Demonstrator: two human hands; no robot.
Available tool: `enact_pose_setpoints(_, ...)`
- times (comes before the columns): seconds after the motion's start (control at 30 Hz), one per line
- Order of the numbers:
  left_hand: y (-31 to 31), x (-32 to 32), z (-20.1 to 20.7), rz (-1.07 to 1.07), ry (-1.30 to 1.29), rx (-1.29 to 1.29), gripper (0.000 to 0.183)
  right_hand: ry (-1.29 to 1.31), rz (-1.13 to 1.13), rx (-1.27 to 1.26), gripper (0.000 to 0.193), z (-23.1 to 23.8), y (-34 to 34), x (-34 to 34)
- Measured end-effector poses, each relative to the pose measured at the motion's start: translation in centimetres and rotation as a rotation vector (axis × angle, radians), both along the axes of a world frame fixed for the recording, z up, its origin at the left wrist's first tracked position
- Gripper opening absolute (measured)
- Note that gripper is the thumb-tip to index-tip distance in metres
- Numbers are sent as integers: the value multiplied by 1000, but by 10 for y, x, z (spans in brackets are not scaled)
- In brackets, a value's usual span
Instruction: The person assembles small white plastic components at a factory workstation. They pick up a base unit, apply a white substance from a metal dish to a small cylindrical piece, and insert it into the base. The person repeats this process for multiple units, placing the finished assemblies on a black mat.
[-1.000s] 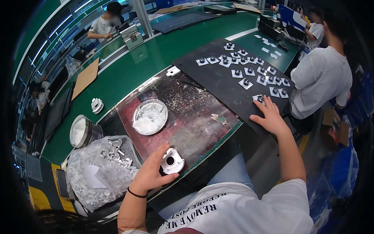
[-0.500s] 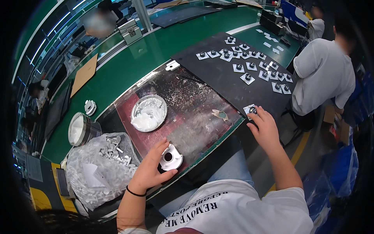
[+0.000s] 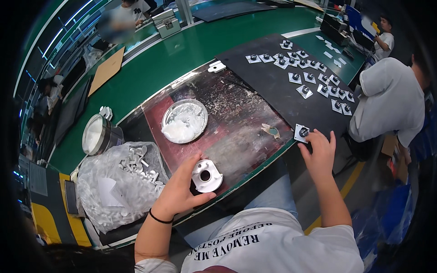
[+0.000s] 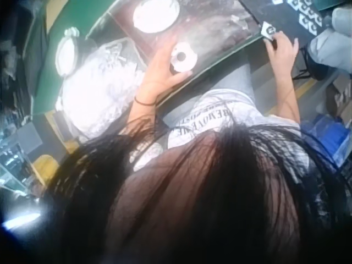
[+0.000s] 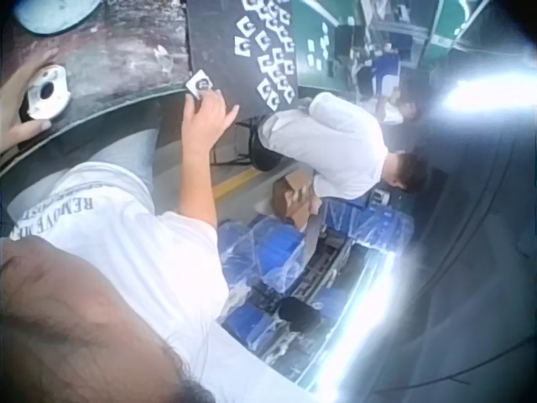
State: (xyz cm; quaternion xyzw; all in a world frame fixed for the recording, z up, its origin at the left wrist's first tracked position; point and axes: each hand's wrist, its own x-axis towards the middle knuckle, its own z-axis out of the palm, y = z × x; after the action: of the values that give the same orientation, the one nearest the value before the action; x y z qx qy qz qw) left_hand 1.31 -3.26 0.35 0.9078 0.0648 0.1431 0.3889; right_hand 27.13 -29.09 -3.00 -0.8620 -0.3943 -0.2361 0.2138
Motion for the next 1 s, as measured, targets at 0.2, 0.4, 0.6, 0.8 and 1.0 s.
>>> enact_pose_setpoints(0.2,1,0,0,-5,-21,48,88,-77,-6,-1,18,1,-3,4)
enact_pose_setpoints(0.4,1,-2,2,37,4,31,95,215,-41,243,35,4,-10,3)
enact_pose_setpoints(0.6,1,-3,0,56,7,38,99,1099,416,547,38,28,46,-63)
enact_pose_setpoints(0.8,3,-2,-4,61,-17,26,104,1236,811,121,30,34,111,-84)
enact_pose_setpoints(1.0,4,0,-11,56,-69,41,111,1565,790,28,27,32,146,-86)
